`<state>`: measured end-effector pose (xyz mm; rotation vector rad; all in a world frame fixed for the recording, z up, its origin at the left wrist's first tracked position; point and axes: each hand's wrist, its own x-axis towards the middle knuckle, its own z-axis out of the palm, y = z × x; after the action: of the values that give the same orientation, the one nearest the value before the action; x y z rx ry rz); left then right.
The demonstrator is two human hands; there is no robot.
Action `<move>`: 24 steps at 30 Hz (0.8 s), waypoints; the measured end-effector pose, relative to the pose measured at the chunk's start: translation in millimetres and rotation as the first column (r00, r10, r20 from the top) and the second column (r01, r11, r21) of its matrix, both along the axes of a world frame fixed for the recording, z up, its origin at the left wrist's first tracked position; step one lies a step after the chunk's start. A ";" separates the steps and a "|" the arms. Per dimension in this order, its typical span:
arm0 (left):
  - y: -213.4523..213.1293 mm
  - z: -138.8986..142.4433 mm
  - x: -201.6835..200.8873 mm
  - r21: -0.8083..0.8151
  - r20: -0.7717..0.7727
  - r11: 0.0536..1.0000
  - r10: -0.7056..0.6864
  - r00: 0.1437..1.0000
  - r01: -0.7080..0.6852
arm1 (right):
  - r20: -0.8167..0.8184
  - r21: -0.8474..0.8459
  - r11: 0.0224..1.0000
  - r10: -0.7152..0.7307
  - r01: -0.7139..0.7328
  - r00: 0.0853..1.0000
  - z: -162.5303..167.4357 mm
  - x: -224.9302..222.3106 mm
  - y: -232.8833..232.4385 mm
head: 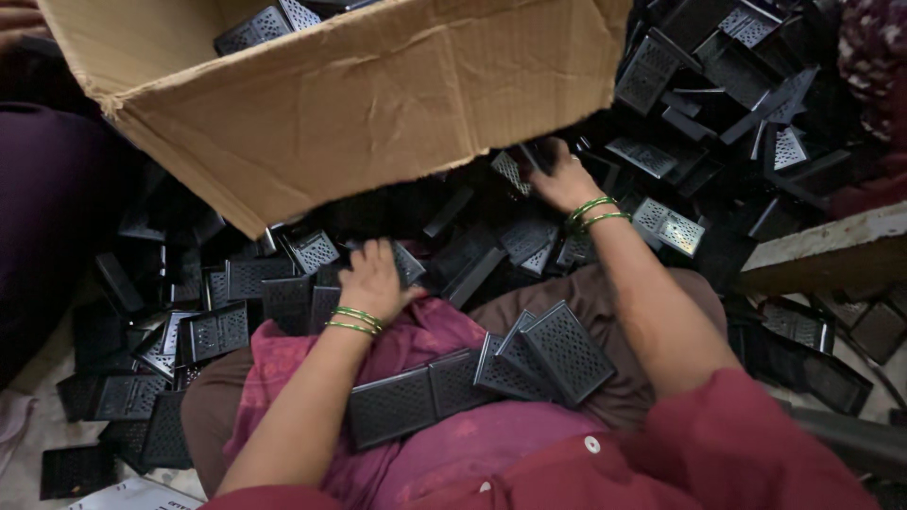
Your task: The person sits on the floor and repeatedly picks up small black plastic trays from a pile, inspects them, and places them into a cardboard box. The person handles the trays one at a time, turning them over and stacking them before depositing them into the box.
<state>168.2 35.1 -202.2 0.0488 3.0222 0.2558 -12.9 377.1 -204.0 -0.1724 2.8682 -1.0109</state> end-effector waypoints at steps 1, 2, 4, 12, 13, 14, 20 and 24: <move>2.6 -3.4 3.2 -0.033 0.046 0.999 -0.007 0.999 0.009 | -0.012 -0.148 0.989 0.008 -0.010 1.000 3.2 3.0 -2.2; 3.2 -5.1 3.8 -0.068 0.089 0.998 -0.011 0.996 0.017 | -0.017 -0.158 0.985 0.061 -0.063 0.998 7.3 6.2 -5.7; -1.1 -2.5 -2.8 -0.065 0.036 0.997 -0.027 0.999 0.030 | -0.035 -0.180 0.969 0.166 -0.169 0.986 19.3 14.2 -15.4; -29.4 73.2 1.8 0.736 -0.039 0.676 0.004 0.999 0.026 | 0.003 -0.433 0.641 0.704 -0.634 0.710 106.6 104.1 -59.1; -23.4 82.5 10.8 0.915 0.016 0.403 -0.035 0.999 0.000 | -0.022 -0.499 0.563 0.752 -0.658 0.659 117.7 115.7 -67.0; -15.1 89.9 18.1 0.995 0.055 0.087 -0.089 0.994 -0.047 | -0.063 -0.558 0.524 0.746 -0.643 0.663 126.8 126.6 -75.8; 29.7 98.2 21.0 0.958 0.007 -0.284 -0.109 0.994 -0.038 | -0.202 -0.374 0.708 0.568 -0.599 0.798 148.9 159.1 -98.6; 30.9 89.9 20.0 0.959 0.016 -0.278 -0.149 0.989 -0.057 | -0.345 -0.385 0.653 0.554 -0.652 0.758 138.2 157.9 -97.0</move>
<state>188.2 66.0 -112.3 0.2547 1.5577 2.5126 145.0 280.1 -65.7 -1.2497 2.2987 -1.5641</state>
